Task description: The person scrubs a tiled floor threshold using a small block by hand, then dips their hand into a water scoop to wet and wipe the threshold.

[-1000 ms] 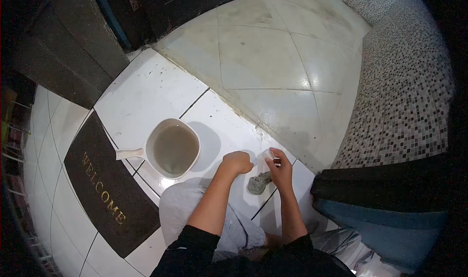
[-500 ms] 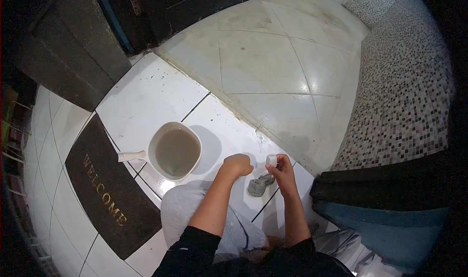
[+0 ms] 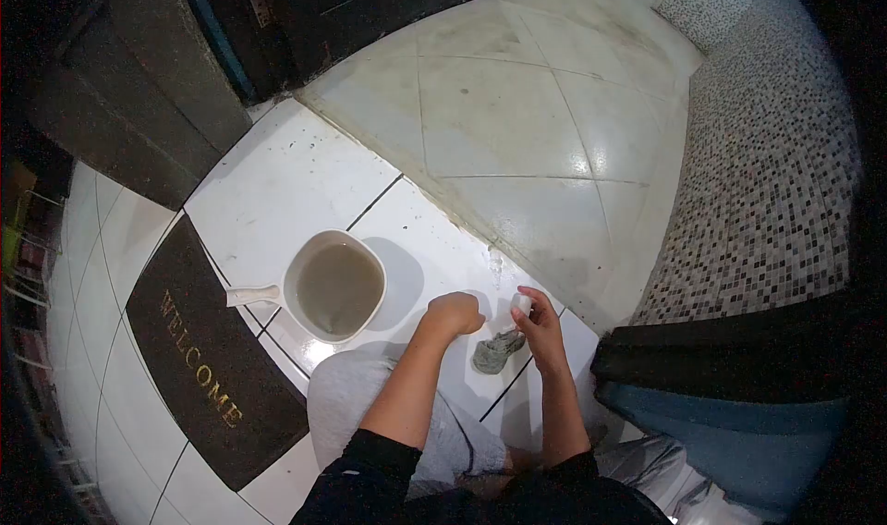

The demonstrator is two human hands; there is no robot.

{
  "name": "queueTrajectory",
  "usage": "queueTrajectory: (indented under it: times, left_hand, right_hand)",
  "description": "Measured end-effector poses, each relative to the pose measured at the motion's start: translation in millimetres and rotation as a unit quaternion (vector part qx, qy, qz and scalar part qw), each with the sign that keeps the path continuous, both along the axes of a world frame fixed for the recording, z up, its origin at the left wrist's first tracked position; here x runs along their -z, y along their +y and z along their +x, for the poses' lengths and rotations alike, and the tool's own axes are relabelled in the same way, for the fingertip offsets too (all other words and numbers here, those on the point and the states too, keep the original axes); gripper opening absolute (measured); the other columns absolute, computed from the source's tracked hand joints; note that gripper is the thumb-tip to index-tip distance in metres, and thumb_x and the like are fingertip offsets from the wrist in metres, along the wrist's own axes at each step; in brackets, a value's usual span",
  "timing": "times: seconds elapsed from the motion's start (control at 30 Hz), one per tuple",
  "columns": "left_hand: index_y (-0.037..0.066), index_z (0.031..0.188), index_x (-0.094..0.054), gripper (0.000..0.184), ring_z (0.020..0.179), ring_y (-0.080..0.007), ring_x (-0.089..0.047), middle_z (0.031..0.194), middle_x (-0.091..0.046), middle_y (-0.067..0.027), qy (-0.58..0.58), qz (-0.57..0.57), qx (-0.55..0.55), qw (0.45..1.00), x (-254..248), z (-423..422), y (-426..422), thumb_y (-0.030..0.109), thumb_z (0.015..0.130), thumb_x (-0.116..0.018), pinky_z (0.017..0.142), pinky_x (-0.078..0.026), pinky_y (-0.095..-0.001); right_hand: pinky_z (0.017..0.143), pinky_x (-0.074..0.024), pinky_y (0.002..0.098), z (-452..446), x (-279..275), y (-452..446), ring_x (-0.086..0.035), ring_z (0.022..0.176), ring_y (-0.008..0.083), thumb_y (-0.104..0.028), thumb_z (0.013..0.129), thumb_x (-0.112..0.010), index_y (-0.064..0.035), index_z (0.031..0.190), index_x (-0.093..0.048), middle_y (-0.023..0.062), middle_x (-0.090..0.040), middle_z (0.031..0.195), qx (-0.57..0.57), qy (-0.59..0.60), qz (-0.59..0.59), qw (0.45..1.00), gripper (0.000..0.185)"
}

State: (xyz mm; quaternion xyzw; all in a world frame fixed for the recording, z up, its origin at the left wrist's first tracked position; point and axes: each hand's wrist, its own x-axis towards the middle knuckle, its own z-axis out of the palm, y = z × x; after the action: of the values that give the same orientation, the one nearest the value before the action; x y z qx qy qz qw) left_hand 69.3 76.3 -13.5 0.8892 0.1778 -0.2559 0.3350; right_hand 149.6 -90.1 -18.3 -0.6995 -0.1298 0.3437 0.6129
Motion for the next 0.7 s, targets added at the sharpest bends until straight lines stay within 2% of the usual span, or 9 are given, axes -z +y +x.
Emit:
queueTrajectory:
  times: [0.13,0.2,0.43,0.5,0.6,0.7]
  left_hand:
    - [-0.002,0.085,-0.067,0.043,0.089,-0.0356,-0.061,0.092,-0.063,-0.0223,0.005,-0.001,0.003,1.0,-2,2,0,0.038,0.081,-0.051,0.08,-0.046,-0.0433]
    - [0.005,0.104,-0.063,0.038,0.101,-0.0283,-0.058,0.111,-0.061,-0.013,0.08,0.001,0.029,0.996,-7,7,1,0.035,0.082,-0.052,0.084,-0.047,-0.0405]
    - [0.004,0.103,-0.064,0.038,0.101,-0.0286,-0.059,0.109,-0.061,-0.0141,0.07,-0.001,0.024,0.997,-7,5,1,0.034,0.082,-0.052,0.083,-0.047,-0.0405]
    - [0.004,0.103,-0.064,0.038,0.1,-0.029,-0.059,0.109,-0.061,-0.0144,0.062,0.0,0.018,0.998,-7,5,0,0.033,0.081,-0.051,0.083,-0.047,-0.0404]
    - [0.004,0.103,-0.064,0.038,0.1,-0.0293,-0.059,0.109,-0.061,-0.0145,0.059,-0.002,0.026,0.998,-4,5,1,0.033,0.081,-0.051,0.083,-0.047,-0.04]
    - [0.005,0.103,-0.064,0.038,0.101,-0.0293,-0.059,0.109,-0.061,-0.0142,0.073,-0.007,0.031,0.997,-4,7,1,0.033,0.081,-0.051,0.084,-0.047,-0.0397]
  right_hand:
    - [0.069,-0.0423,0.025,1,3,-4,-0.05,0.08,0.0114,-0.01,0.079,-0.067,-0.0095,0.111,-0.052,0.0023,-0.054,0.092,-0.008,0.002,-0.018,1.0,0.036]
    - [0.069,-0.0425,0.025,2,8,-4,-0.051,0.081,0.0116,-0.01,0.078,-0.068,-0.0096,0.109,-0.051,0.0029,-0.055,0.092,-0.004,0.002,0.011,1.0,0.035]
    - [0.063,-0.0428,0.0251,3,5,-4,-0.052,0.075,0.0117,-0.01,0.075,-0.071,-0.0107,0.109,-0.049,0.0037,-0.055,0.09,0.015,-0.019,-0.007,1.0,0.041]
    - [0.06,-0.0422,0.0244,1,-9,-1,-0.052,0.071,0.0113,-0.012,0.074,-0.072,-0.0099,0.104,-0.052,0.0039,-0.056,0.09,0.014,-0.013,-0.051,0.999,0.036]
    - [0.058,-0.0416,0.0235,6,1,-5,-0.051,0.068,0.0107,-0.013,0.074,-0.073,-0.0077,0.097,-0.056,0.0036,-0.057,0.092,-0.019,-0.014,-0.082,0.996,0.029]
    - [0.063,-0.0452,0.0249,6,2,-6,-0.054,0.071,0.0124,-0.013,0.075,-0.072,-0.0052,0.094,-0.058,0.0033,-0.058,0.094,-0.019,-0.002,-0.057,0.998,0.025]
